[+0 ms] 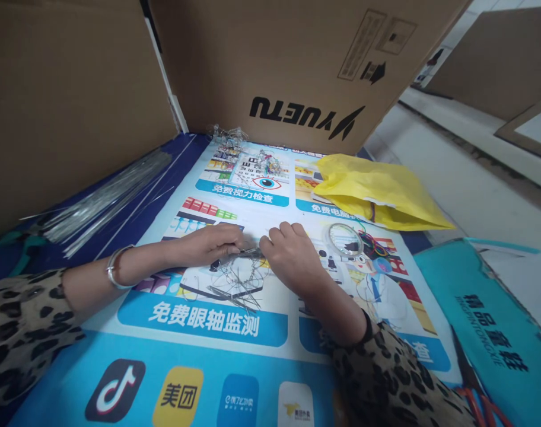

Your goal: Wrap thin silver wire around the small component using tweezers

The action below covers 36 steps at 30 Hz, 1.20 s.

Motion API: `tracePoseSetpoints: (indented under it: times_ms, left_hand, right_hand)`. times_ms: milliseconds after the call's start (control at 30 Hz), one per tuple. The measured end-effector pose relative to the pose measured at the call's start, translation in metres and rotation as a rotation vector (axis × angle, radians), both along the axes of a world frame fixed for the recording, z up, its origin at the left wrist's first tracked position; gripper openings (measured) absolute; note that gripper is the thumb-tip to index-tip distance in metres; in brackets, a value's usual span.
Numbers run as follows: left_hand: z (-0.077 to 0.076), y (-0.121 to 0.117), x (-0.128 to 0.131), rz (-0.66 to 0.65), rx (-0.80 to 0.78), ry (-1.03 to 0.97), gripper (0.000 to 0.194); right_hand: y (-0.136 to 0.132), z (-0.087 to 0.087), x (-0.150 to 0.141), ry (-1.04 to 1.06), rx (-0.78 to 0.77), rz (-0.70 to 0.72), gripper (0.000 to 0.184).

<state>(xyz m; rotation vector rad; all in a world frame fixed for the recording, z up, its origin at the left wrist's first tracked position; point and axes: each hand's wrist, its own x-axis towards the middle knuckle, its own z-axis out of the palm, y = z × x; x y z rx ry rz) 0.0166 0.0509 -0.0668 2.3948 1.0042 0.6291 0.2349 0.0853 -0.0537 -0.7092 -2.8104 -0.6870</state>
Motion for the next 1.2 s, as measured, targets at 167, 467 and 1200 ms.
tracePoseSetpoints:
  times_ms: [167,467,1200]
  left_hand:
    - [-0.001,0.002,-0.001,-0.024,-0.008,-0.050,0.017]
    - [-0.001,0.003,-0.003,-0.054,-0.033,-0.030,0.018]
    - [-0.001,-0.003,0.001,0.027,-0.010,-0.015,0.014]
  right_hand:
    - [0.003,0.004,0.003,-0.002,0.044,-0.009,0.017]
    - [-0.006,0.007,0.017,0.108,0.046,-0.040,0.017]
    - [-0.039,0.009,0.002,0.016,0.131,-0.139,0.018]
